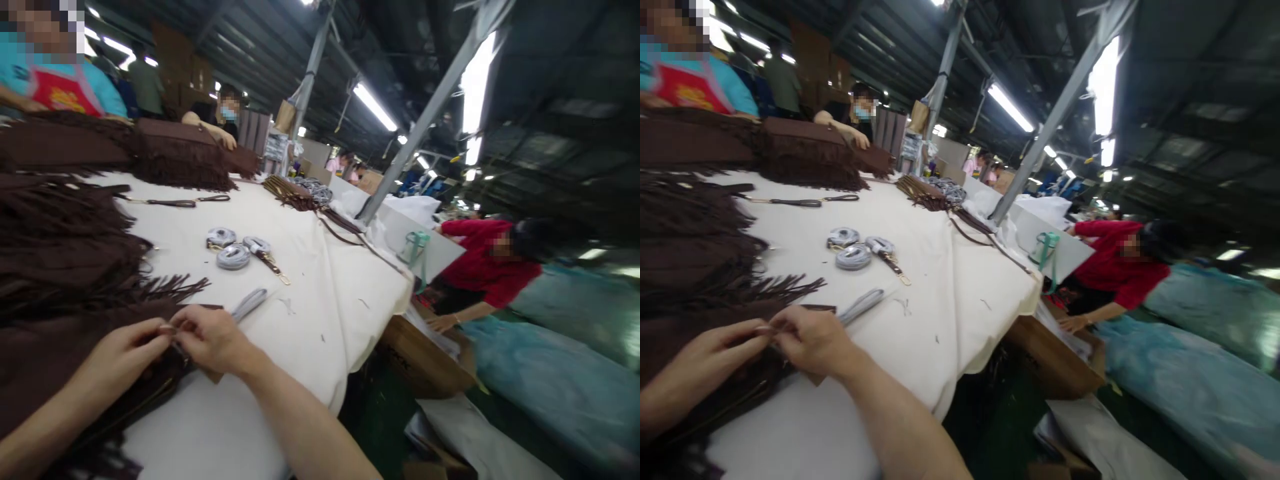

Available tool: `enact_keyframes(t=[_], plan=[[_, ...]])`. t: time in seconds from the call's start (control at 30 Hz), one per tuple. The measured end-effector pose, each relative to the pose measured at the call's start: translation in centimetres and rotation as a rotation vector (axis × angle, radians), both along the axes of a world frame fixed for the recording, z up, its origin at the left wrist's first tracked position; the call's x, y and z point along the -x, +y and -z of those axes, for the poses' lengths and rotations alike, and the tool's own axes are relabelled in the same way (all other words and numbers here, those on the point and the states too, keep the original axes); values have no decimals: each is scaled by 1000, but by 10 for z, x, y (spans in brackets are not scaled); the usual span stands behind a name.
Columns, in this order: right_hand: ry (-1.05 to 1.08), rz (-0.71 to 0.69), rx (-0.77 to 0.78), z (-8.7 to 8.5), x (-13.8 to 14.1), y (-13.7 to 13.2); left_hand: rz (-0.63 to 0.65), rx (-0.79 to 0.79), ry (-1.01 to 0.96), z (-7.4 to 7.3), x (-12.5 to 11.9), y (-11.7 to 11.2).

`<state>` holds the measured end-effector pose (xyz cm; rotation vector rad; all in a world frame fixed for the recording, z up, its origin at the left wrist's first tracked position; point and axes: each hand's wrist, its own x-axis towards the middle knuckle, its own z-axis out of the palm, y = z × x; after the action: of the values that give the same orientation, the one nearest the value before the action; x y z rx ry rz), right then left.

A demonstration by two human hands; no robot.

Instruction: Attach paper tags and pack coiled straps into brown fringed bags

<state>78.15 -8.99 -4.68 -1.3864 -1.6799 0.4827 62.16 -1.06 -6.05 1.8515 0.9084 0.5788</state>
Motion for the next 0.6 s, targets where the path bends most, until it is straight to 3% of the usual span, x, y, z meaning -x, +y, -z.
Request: enact_keyframes(t=[0.07,0.13,0.23,0.3,0.4,0.47,0.6], plan=[[73,-36,8,-3,1,-5,-35,124,-93,-19,-3,-16],[174,-76,29,-1,-2,-4,-36,284,-190,-26,-9,-23],[314,-173,138,2,-12,0,-49,515,-327,-22,-11,-16],[412,-255,304,-2,-19,-2,-37,634,-432,-21,-7,-11],[576,-338,506,-9,-28,-11,-28,756,-564,-25,-2,-10],[620,-364,534,-7,-30,-18,-35,813,-622,-24,1,-12],[593,-386,553,12,-33,-15,-31,953,-743,0,-2,-6]])
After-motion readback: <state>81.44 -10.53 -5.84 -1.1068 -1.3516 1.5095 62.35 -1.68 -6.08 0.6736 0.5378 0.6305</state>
